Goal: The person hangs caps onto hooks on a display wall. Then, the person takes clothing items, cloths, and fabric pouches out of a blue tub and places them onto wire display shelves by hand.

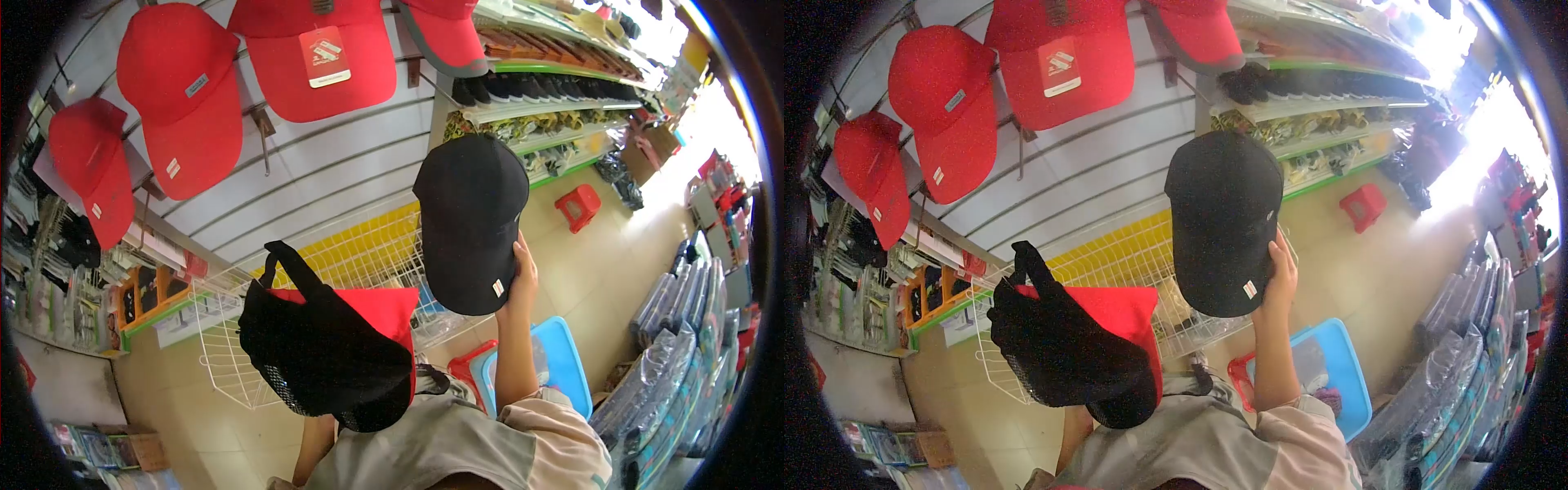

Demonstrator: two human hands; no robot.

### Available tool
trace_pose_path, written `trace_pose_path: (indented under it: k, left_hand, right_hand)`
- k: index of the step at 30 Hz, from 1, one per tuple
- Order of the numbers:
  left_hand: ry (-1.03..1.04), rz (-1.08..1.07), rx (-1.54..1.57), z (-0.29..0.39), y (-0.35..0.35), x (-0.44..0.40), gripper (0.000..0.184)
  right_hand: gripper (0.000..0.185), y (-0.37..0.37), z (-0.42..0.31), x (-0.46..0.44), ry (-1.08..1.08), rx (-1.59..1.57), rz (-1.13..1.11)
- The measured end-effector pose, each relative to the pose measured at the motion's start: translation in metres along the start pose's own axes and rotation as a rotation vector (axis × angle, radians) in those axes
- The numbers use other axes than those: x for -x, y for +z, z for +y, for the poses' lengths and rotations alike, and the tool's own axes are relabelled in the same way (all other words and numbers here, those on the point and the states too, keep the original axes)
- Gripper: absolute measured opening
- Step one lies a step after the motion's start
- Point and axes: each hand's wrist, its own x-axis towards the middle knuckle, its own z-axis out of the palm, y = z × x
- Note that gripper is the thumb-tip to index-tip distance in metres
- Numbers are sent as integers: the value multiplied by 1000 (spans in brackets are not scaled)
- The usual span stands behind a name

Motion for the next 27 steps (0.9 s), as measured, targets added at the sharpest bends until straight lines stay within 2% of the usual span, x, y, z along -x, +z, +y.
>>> trace_pose_path:
  k: [9, 15, 27]
  left_hand:
    - [13, 26, 9, -20, 17, 1, 60]
    - [34, 43, 25, -29, 23, 1, 58]
    - [79, 55, 72, -44, 39, -3, 56]
  right_hand:
    - [49, -8, 5, -33, 54, 33, -97]
    - [49, -11, 10, -46, 124, 36, -95]
    - [47, 0, 25, -85, 129, 62, -60]
